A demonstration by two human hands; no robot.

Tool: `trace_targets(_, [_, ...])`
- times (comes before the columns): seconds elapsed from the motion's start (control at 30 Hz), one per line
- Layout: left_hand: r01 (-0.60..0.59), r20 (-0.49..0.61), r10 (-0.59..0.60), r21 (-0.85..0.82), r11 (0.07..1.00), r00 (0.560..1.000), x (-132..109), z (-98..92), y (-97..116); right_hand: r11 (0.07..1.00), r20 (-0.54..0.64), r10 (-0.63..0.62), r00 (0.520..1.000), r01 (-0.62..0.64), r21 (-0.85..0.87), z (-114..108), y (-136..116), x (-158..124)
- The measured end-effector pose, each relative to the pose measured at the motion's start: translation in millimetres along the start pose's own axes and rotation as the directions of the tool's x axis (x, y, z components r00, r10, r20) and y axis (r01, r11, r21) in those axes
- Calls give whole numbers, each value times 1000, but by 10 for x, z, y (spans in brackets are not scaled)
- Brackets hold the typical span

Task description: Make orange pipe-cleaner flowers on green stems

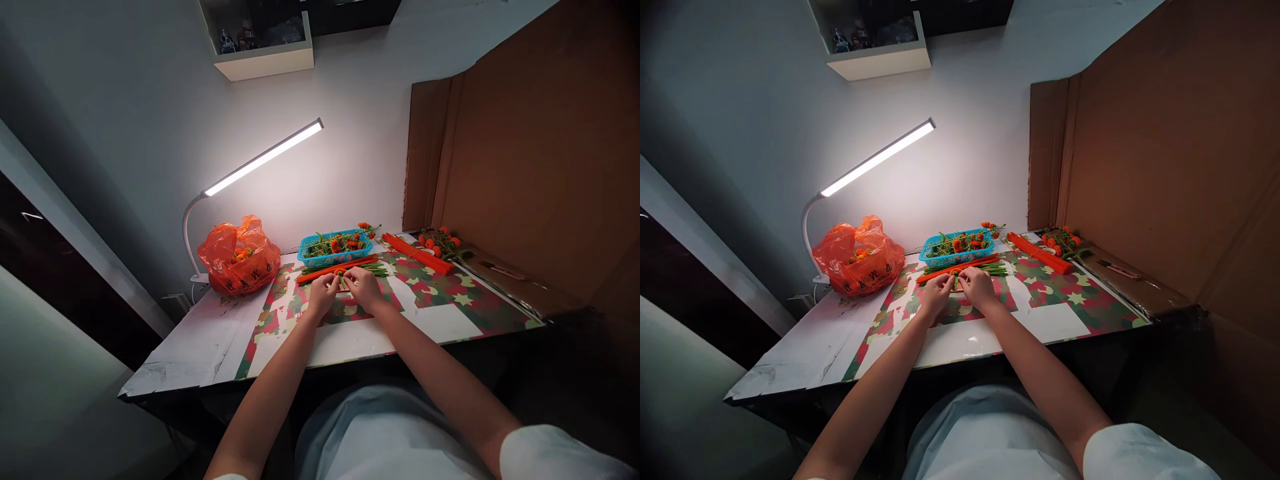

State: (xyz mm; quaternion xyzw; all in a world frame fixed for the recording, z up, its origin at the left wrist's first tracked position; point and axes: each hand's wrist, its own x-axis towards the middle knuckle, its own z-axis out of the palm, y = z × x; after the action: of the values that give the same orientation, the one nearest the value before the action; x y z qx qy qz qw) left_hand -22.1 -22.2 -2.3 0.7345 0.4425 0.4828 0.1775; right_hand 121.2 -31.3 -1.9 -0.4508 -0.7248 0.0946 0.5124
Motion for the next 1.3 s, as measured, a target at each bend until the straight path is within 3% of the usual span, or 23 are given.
trace_targets(0.13, [-92,-49,101,163,982,994,-20,17,48,939,-5,200,980,-190,287,93,54,25])
trace_targets(0.27, [-220,-48,253,358,907,966,-35,26,73,766,125,364,923,-373,524,122,56,38])
trace_targets(0.43, [-270,26,311,568,777,950,-37,7,92,749,125,417,900,-418,514,74,28,49])
trace_targets(0.57, [-311,97,321,608,730,942,-28,-26,143,582,320,506,801,-591,558,47,47,75])
trace_targets(0.63, [-322,114,316,574,753,942,-25,-32,167,543,386,515,765,-640,544,26,53,86])
trace_targets(0.73, [-266,52,269,420,868,962,-22,-11,158,530,427,508,748,-663,529,-13,37,81])
trace_targets(0.8, [-149,-18,158,238,960,987,-12,18,113,573,382,498,778,-626,529,-28,16,65])
trace_targets(0.87, [20,-34,-19,22,1000,999,7,41,51,731,231,436,870,-492,473,-28,-2,44])
trace_targets(0.97, [211,57,-203,-216,953,977,38,41,-26,961,24,172,985,-173,214,-16,-11,21])
trace_targets(1.03, [265,120,-240,-282,922,963,50,25,-45,998,7,33,999,-34,57,-15,-12,11])
trace_targets(1.13, [294,166,-254,-294,910,953,49,9,-32,993,18,-56,998,58,-99,-30,-24,0])
trace_targets(1.3, [213,77,-201,-219,952,977,27,46,23,991,-9,40,999,-41,-129,-10,-32,-12])
